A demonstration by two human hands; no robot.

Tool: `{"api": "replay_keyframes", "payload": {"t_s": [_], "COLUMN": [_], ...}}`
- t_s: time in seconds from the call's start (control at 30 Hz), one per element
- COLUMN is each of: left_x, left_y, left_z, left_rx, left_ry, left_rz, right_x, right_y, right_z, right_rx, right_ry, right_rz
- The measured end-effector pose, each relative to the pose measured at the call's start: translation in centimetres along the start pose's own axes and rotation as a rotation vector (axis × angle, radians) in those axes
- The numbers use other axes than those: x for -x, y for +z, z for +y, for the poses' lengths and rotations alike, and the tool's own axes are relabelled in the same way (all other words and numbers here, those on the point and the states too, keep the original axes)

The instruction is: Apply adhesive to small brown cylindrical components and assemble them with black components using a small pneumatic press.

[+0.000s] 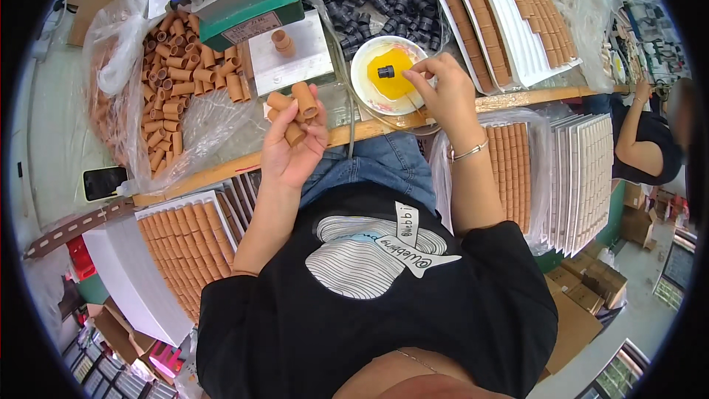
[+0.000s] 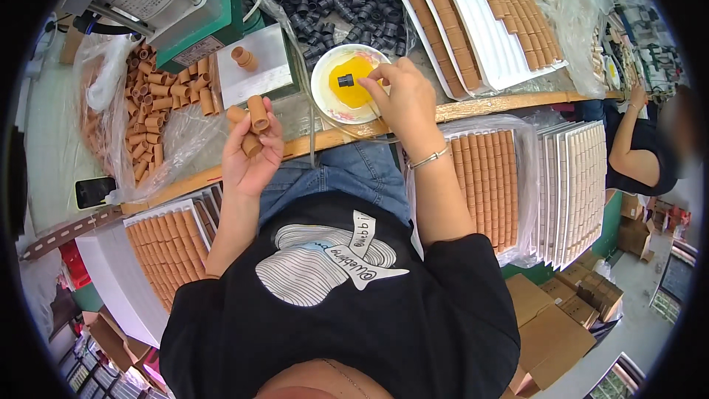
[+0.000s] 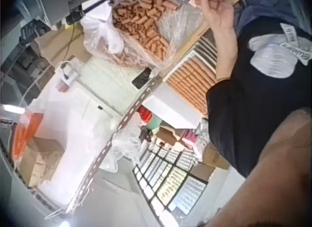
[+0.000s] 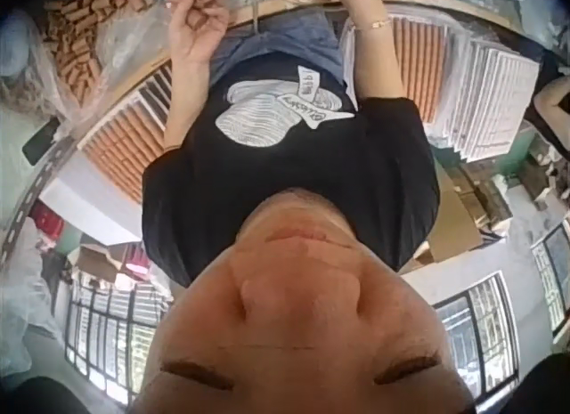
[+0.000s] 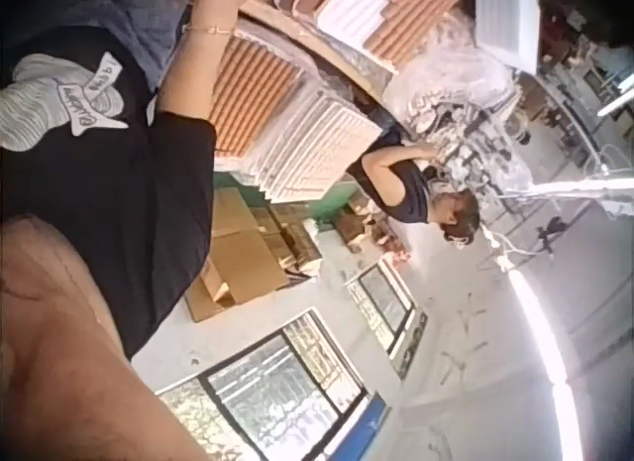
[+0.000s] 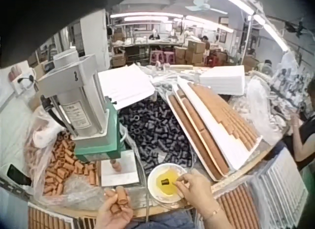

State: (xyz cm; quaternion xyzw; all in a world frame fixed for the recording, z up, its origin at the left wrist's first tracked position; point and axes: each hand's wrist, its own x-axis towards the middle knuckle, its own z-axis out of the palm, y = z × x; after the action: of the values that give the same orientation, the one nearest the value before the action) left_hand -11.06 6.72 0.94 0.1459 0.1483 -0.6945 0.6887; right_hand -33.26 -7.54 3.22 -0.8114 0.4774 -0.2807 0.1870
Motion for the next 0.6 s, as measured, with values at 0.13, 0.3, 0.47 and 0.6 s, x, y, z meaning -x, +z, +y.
{"api": "replay_keyframes", "payload": {"t_s": [0.13, 0.3, 0.47, 0.6], "left_x": [0.0, 0.0, -0.3, -0.8], "left_y": [-0.4, -0.1, 0.4, 1.6], "left_z": [0.4, 0.1, -0.4, -1.2], "left_rx": [-0.014, -0.011, -0.122, -0.151], "left_ry": [-0.012, -0.013, 0.016, 0.03], "left_rz": [-0.004, 0.06, -0.036, 0.002], "right_x": [-1.0, -0.7, 0.9, 0.7], "right_y": [2.6, 4.1, 4.3, 3.7], "right_z": [-0.7, -1.1, -1.7, -2.0], "right_rx": [0.075, -0.035, 0.163, 0.149], "right_ry": [0.081, -0.039, -0.275, -0.331], "right_rz": [-0.036, 0.02, 0.029, 0.04]}}
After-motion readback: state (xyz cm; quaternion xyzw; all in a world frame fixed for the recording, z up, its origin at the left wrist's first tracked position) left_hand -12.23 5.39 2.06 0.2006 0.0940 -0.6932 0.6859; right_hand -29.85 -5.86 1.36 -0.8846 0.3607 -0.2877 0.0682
